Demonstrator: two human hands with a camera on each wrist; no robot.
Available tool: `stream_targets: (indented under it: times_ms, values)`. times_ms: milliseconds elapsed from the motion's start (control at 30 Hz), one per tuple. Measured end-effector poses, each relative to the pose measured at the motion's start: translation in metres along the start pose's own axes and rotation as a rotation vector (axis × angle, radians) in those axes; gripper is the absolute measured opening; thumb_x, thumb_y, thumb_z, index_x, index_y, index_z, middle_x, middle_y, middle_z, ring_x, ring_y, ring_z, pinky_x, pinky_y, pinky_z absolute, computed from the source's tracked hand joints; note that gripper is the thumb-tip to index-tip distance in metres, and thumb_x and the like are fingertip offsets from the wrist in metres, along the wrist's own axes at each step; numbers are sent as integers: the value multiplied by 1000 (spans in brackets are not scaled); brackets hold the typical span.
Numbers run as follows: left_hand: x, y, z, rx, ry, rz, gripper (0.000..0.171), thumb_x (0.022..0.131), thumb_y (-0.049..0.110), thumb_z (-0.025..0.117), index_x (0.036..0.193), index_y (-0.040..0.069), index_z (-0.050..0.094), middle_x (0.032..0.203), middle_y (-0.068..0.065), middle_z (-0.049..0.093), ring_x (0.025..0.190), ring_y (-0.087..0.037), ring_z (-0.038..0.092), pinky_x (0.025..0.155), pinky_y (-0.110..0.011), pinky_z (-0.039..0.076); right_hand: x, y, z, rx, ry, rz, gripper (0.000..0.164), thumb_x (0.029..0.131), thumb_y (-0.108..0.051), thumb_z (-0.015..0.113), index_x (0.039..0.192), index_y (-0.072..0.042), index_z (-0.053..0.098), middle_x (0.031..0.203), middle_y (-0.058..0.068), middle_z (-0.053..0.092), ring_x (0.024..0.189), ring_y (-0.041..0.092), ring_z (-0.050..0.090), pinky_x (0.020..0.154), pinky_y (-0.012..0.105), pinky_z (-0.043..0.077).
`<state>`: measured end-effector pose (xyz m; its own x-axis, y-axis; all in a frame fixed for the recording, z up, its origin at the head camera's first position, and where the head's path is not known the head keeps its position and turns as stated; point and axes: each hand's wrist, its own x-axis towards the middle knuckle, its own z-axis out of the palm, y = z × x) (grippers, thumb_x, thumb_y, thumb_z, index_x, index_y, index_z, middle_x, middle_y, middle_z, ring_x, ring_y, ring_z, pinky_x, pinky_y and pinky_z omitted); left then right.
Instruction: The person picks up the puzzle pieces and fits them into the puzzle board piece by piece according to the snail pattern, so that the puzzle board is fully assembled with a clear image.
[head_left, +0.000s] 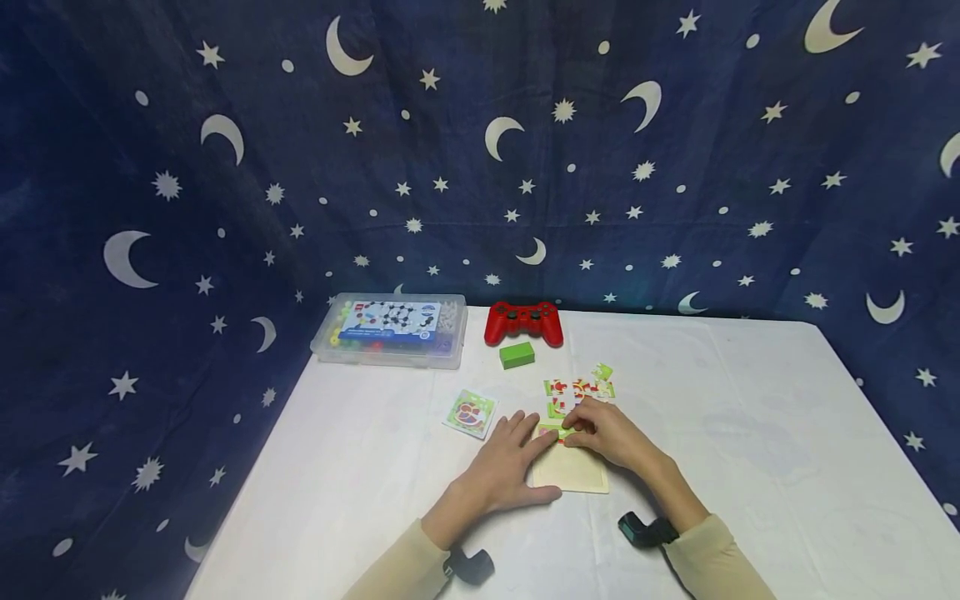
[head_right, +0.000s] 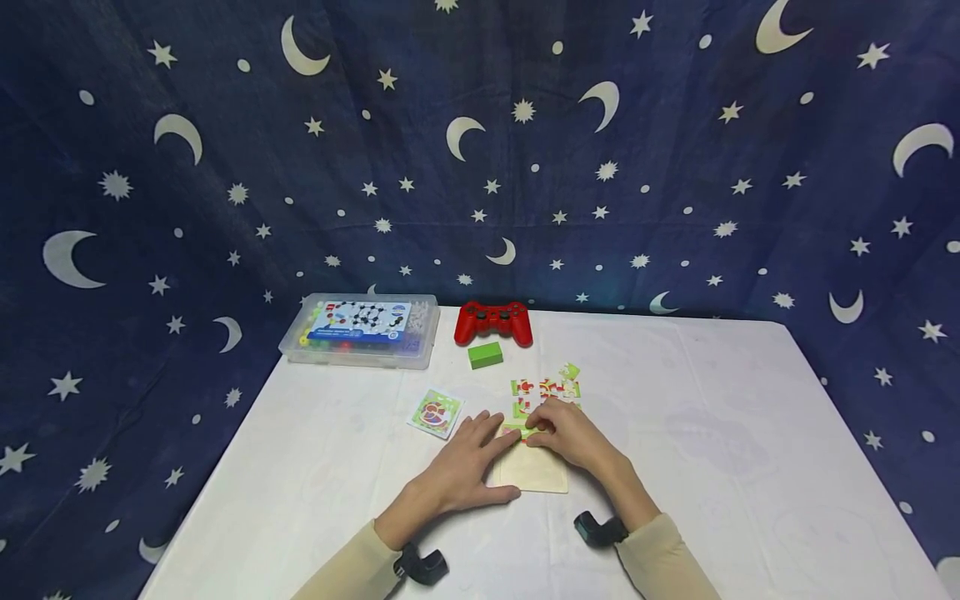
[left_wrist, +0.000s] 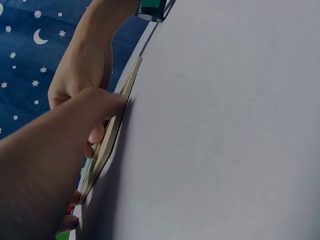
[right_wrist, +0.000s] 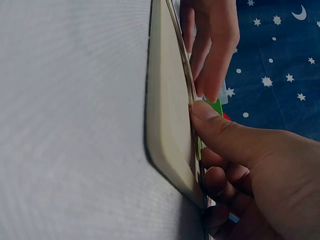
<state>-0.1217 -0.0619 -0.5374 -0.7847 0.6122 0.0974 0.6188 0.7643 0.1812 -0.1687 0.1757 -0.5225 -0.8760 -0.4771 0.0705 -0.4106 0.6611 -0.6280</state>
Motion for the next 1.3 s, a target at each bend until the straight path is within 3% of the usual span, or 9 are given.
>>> stream_targets:
  times_ms: [400,767,1033,1300]
  values:
    - [0,5,0,45,-19,-7,82,88,79,47,154,30,41,163,-11,32,150,-36,33,122,-55,32,1,2,2,-3,-3,-27,20,80,-23,83,97,-18,73,84,-9,59,75,1,50,66,20,46]
    - [1,5,1,58,-6,-4,80,89,77,46,153,30,43,162,-10,34,149,-36,35,121,-54,33,2,-1,-3,8,-22,18,20,83,-24,82,99,-17,73,82,-11,59,74,3,50,65,19,45]
    - [1,5,2,60,-8,-9,80,89,78,46,153,30,42,163,-10,33,149,-35,35,122,-54,33,10,3,-12,-9,43,38,19,86,-22,79,102,-13,73,83,-8,61,76,7,52,66,21,46]
    - [2,4,4,65,6,-11,80,88,78,47,152,31,43,162,-9,35,149,-34,35,122,-53,33,19,12,-24,-49,127,34,32,86,-23,78,112,-6,71,94,4,67,81,13,57,69,25,49]
